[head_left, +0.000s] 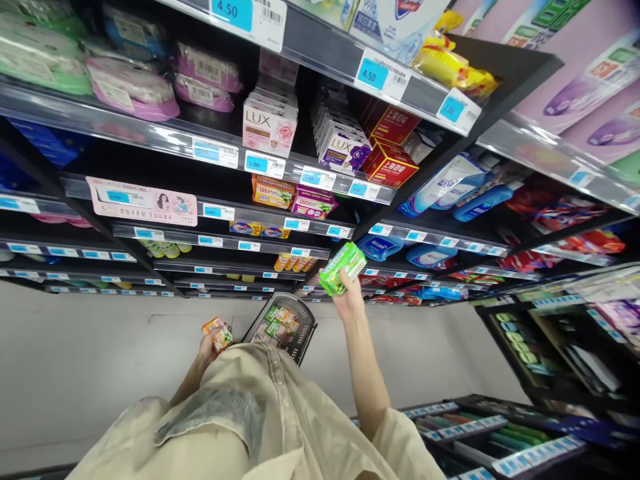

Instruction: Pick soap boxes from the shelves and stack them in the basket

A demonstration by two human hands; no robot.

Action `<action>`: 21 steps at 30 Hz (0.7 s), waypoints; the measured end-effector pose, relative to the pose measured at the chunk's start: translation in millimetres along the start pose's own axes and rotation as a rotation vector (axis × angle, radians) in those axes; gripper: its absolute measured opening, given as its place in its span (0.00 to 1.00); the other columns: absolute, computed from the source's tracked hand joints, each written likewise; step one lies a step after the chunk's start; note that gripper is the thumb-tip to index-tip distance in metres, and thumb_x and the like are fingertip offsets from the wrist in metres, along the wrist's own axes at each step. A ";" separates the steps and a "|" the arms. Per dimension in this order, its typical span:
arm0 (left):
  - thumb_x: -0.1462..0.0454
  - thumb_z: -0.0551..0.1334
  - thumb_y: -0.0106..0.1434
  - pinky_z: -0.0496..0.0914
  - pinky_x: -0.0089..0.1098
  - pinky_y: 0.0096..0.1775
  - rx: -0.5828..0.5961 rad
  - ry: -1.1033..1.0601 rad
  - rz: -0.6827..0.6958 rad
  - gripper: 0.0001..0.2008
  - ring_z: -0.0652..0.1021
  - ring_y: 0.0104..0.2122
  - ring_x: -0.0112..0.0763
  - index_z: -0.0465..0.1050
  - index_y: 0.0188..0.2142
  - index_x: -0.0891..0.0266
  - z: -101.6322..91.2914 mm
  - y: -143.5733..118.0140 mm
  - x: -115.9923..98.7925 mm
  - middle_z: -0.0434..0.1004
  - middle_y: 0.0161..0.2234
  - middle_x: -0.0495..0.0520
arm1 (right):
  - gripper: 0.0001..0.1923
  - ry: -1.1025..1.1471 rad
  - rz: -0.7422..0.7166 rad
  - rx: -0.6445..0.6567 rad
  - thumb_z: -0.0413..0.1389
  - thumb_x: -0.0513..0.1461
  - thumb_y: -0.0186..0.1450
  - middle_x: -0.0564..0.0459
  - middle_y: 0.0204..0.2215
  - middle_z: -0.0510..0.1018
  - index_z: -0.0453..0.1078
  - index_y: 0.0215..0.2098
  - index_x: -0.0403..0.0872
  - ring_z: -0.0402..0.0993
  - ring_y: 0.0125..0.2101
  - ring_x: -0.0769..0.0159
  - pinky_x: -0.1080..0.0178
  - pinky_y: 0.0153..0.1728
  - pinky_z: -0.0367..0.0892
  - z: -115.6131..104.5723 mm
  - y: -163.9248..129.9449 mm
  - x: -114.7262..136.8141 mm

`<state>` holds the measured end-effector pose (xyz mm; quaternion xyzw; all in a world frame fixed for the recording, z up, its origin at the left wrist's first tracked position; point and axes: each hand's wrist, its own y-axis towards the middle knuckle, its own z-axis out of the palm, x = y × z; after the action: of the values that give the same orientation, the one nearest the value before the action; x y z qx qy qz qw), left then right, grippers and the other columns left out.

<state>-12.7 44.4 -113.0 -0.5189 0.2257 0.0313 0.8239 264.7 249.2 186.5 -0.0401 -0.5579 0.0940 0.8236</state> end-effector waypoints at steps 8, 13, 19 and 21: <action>0.72 0.60 0.64 0.82 0.40 0.35 -0.033 -0.012 -0.079 0.07 0.84 0.29 0.39 0.76 0.40 0.65 -19.5 11.2 0.0 0.83 0.32 0.54 | 0.31 -1.409 -0.615 -0.002 0.68 0.50 0.59 0.40 0.45 0.83 0.66 0.54 0.46 0.80 0.44 0.43 0.46 0.47 0.75 17.5 96.3 108.7; 0.70 0.60 0.66 0.81 0.39 0.32 -0.016 -0.030 -0.057 0.07 0.84 0.28 0.39 0.76 0.41 0.64 -33.1 13.7 4.1 0.83 0.32 0.53 | 0.28 -2.058 -0.578 0.001 0.59 0.44 0.69 0.29 0.54 0.79 0.58 0.62 0.40 0.80 0.49 0.37 0.47 0.47 0.73 42.7 114.3 130.9; 0.70 0.63 0.61 0.83 0.38 0.35 -0.021 -0.044 -0.043 0.10 0.84 0.28 0.38 0.76 0.44 0.65 -41.2 17.9 7.9 0.84 0.32 0.53 | 0.29 -2.264 -0.507 0.068 0.58 0.44 0.72 0.30 0.56 0.77 0.58 0.65 0.40 0.79 0.52 0.40 0.50 0.49 0.73 47.2 122.3 124.9; 0.70 0.64 0.61 0.83 0.38 0.35 -0.029 -0.037 -0.047 0.11 0.84 0.28 0.38 0.76 0.44 0.65 -40.1 17.8 7.3 0.84 0.32 0.54 | 0.32 -2.242 -0.504 -0.003 0.57 0.46 0.73 0.28 0.56 0.77 0.57 0.67 0.37 0.79 0.53 0.39 0.49 0.50 0.72 47.7 133.6 126.4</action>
<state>-24.8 16.4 -145.4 -0.5353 0.1974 0.0248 0.8209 251.3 403.3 296.7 0.1776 -0.9697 -0.0913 -0.1404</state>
